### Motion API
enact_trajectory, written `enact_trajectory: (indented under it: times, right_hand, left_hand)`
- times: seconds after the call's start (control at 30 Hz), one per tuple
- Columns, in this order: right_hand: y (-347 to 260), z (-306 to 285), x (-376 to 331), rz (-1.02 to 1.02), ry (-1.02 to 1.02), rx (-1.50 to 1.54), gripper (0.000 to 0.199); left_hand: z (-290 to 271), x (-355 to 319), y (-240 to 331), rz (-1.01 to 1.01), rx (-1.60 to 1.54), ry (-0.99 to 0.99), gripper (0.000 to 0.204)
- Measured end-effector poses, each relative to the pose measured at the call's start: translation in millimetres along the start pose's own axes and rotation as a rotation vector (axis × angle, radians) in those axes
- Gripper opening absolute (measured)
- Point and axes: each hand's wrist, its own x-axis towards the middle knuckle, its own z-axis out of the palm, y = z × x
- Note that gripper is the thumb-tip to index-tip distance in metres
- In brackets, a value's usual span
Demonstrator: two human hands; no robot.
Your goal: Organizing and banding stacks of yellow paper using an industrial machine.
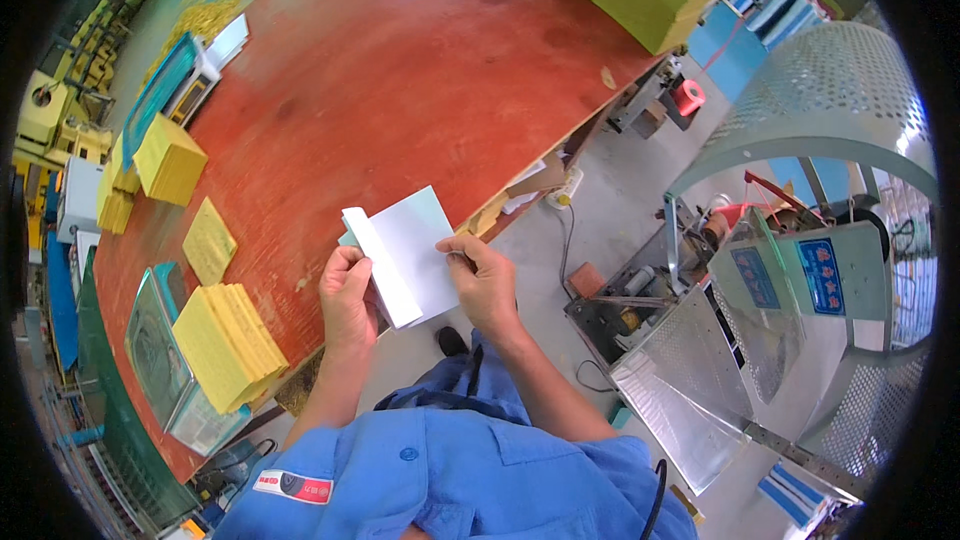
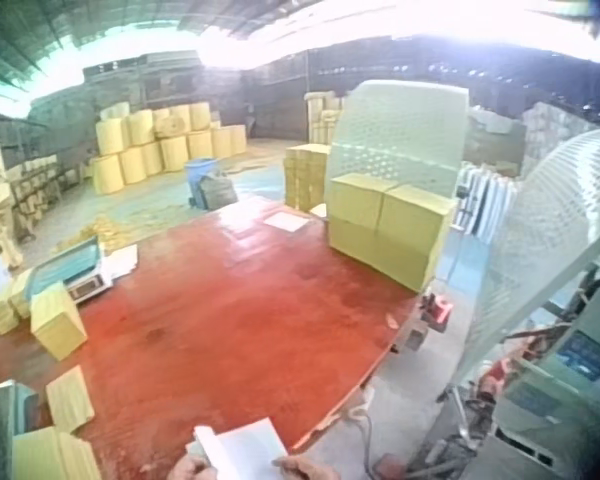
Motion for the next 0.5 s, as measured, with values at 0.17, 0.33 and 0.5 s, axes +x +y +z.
enact_trajectory:
  times: [0.17, 0.33, 0.5]
  right_hand:
    - [4.5, -22.6, -16.2, -0.010, 0.090, 0.045, 0.015]
    - [15.9, -45.0, -36.6, -0.101, 0.331, -0.103, 0.015]
    - [74.1, -65.8, -28.5, -0.049, 0.550, -0.213, 0.020]
  left_hand:
    - [38.2, -12.6, -20.8, 0.031, 0.254, -0.192, 0.005]
    - [74.7, -23.7, -67.6, -0.041, 0.424, -0.324, 0.007]
    - [92.2, -7.9, -140.6, -0.124, 0.470, -0.354, 0.007]
